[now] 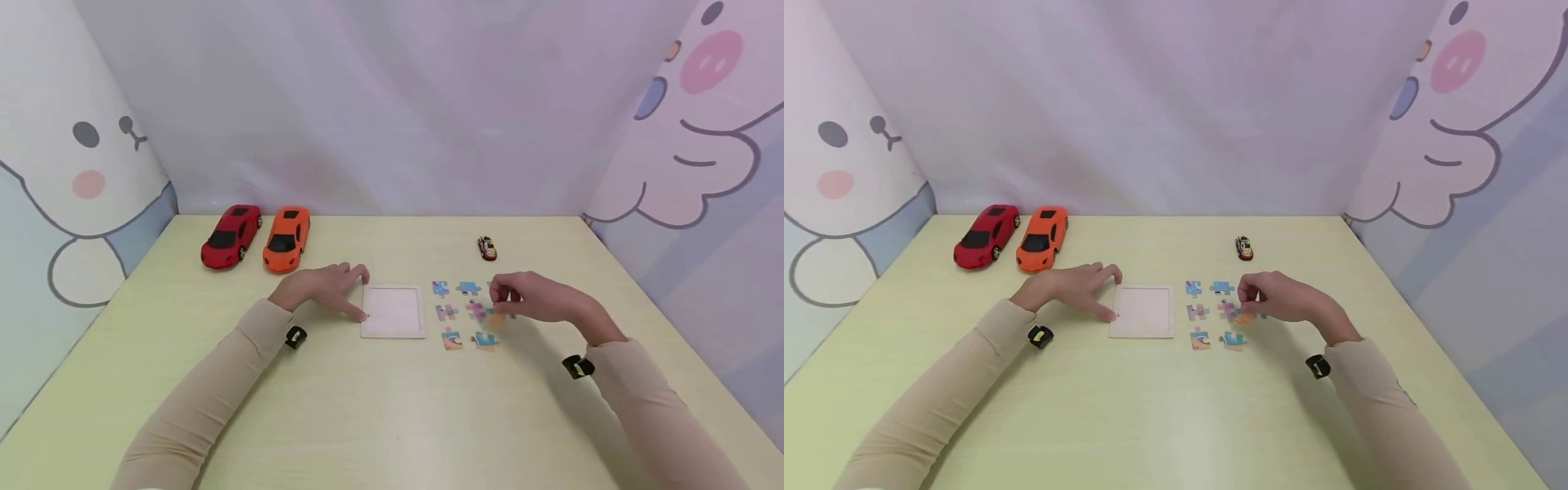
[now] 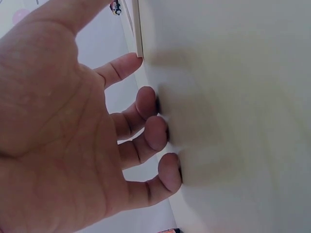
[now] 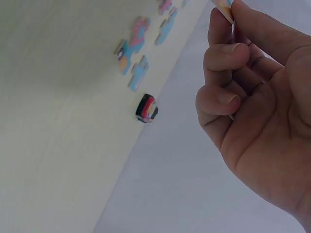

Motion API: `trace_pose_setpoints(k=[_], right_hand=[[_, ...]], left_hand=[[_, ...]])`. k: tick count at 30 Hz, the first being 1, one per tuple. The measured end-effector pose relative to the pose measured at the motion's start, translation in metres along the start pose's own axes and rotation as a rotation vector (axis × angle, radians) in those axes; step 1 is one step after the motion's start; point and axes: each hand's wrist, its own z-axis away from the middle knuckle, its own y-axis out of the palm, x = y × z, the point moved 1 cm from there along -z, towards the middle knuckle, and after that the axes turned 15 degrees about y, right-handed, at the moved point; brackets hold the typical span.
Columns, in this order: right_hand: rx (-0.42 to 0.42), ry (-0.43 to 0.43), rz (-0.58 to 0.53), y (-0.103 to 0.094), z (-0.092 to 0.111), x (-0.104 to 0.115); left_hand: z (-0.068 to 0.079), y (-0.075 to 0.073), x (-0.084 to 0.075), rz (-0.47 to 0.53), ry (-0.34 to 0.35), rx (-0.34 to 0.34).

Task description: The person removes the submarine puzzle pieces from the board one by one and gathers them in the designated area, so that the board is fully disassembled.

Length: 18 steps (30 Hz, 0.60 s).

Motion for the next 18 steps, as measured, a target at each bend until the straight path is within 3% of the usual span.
trace_pose_setpoints(k=[13, 18], right_hand=[[0.072, 0.072, -0.033, 0.022, 0.014, -0.037], [0.071, 0.084, -0.03, 0.023, 0.015, -0.039]], left_hand=[[0.003, 0.002, 0.006, 0.023, -0.015, -0.004], [0.008, 0.005, 0.01, 0.101, 0.015, -0.019]])
